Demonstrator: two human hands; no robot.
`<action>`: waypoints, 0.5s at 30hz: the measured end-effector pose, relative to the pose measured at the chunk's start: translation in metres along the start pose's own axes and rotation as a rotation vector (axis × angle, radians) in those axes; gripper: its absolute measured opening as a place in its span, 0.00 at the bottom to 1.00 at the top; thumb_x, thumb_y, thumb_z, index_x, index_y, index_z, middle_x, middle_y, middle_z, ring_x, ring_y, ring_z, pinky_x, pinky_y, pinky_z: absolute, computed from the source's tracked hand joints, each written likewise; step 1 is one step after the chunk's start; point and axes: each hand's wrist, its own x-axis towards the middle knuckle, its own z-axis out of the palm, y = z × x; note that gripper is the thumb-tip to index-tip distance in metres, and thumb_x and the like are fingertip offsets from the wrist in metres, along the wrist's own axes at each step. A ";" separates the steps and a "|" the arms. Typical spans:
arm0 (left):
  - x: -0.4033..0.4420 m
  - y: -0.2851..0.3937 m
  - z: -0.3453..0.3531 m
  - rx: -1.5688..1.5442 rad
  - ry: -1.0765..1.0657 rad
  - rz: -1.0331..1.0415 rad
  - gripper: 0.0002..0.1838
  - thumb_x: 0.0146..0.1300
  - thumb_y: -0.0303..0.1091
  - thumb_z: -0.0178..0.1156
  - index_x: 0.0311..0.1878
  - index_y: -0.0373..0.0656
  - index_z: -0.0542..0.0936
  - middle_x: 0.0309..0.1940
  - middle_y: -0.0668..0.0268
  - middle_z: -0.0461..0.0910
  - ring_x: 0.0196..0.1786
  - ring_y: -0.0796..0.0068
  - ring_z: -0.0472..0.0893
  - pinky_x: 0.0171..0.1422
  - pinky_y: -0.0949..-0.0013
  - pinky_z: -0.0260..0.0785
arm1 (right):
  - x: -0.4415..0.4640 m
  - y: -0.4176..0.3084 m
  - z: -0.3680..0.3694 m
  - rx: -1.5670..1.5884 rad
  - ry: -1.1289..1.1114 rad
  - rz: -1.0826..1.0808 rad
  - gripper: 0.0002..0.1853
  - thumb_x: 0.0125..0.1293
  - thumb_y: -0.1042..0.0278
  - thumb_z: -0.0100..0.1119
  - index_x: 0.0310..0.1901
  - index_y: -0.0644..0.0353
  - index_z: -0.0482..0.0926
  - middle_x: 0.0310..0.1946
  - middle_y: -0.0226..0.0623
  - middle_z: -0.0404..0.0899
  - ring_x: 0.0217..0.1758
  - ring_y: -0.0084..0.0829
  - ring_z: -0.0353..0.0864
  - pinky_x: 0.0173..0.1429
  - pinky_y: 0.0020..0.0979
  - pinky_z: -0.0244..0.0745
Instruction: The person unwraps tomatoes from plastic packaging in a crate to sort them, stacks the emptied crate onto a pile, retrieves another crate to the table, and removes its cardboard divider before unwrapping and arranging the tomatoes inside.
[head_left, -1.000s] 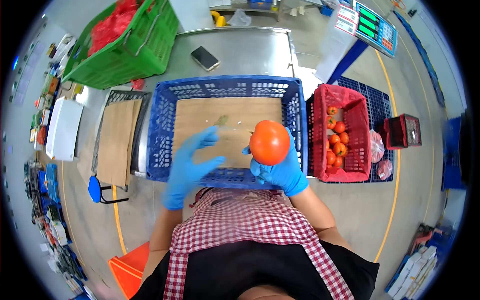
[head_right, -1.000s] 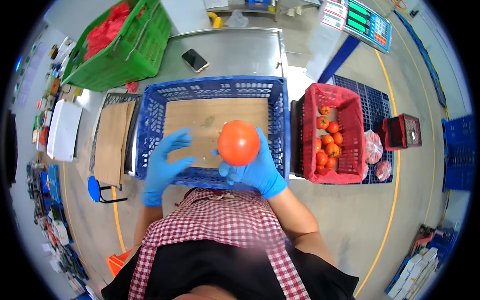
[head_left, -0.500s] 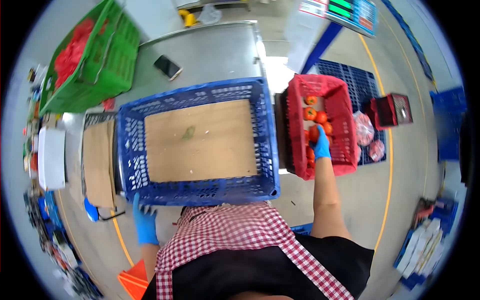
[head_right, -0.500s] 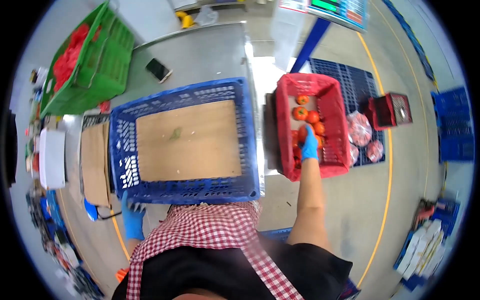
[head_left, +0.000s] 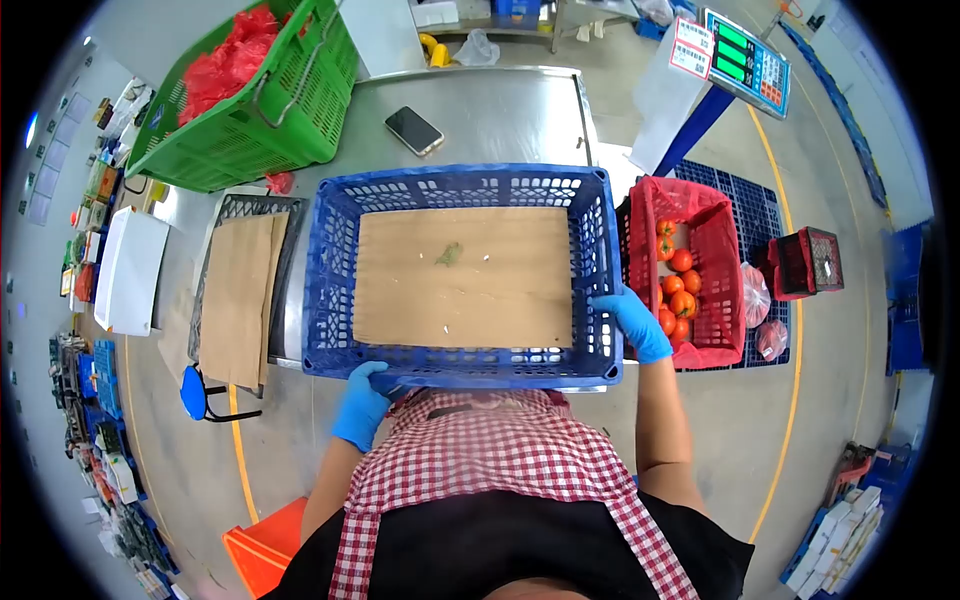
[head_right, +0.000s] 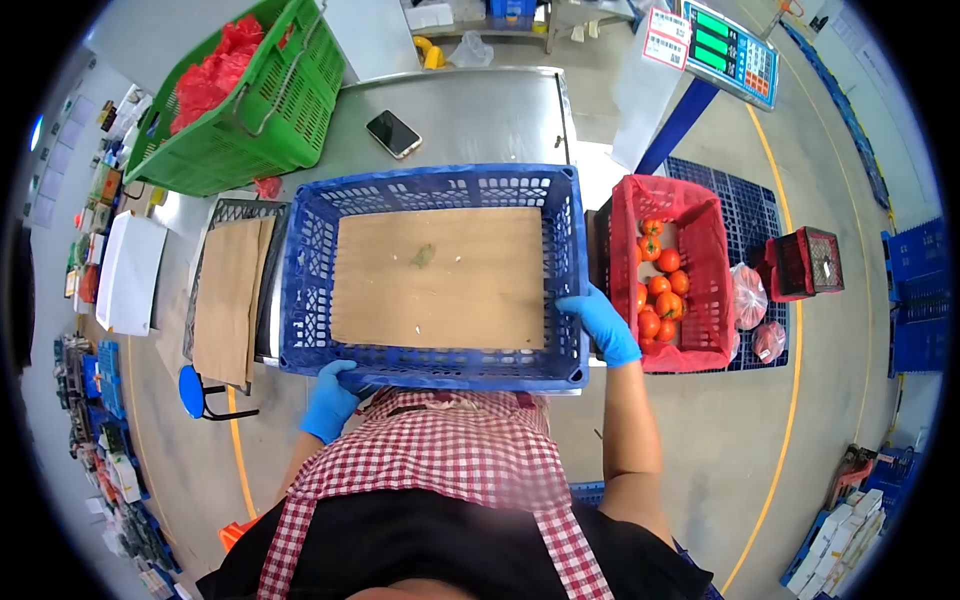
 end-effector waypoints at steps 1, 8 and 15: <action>-0.003 0.007 0.005 -0.083 -0.017 -0.084 0.11 0.54 0.31 0.55 0.40 0.39 0.78 0.42 0.57 0.81 0.46 0.58 0.79 0.52 0.57 0.73 | -0.003 -0.004 0.001 -0.089 0.024 -0.022 0.25 0.49 0.82 0.51 0.53 0.66 0.74 0.41 0.31 0.80 0.40 0.24 0.78 0.47 0.26 0.74; 0.016 -0.007 -0.024 0.778 -0.278 0.595 0.11 0.53 0.21 0.65 0.40 0.39 0.78 0.39 0.58 0.80 0.42 0.72 0.79 0.47 0.66 0.74 | -0.055 -0.009 0.005 -0.228 0.225 -0.096 0.31 0.44 0.82 0.43 0.56 0.62 0.73 0.29 0.25 0.75 0.28 0.19 0.73 0.28 0.21 0.68; -0.003 0.031 -0.021 0.781 -0.148 0.732 0.13 0.53 0.17 0.59 0.43 0.37 0.78 0.42 0.58 0.80 0.44 0.67 0.79 0.53 0.64 0.72 | -0.072 -0.017 0.043 -0.032 0.255 -0.320 0.33 0.38 0.82 0.46 0.54 0.67 0.74 0.39 0.31 0.79 0.37 0.23 0.77 0.36 0.19 0.69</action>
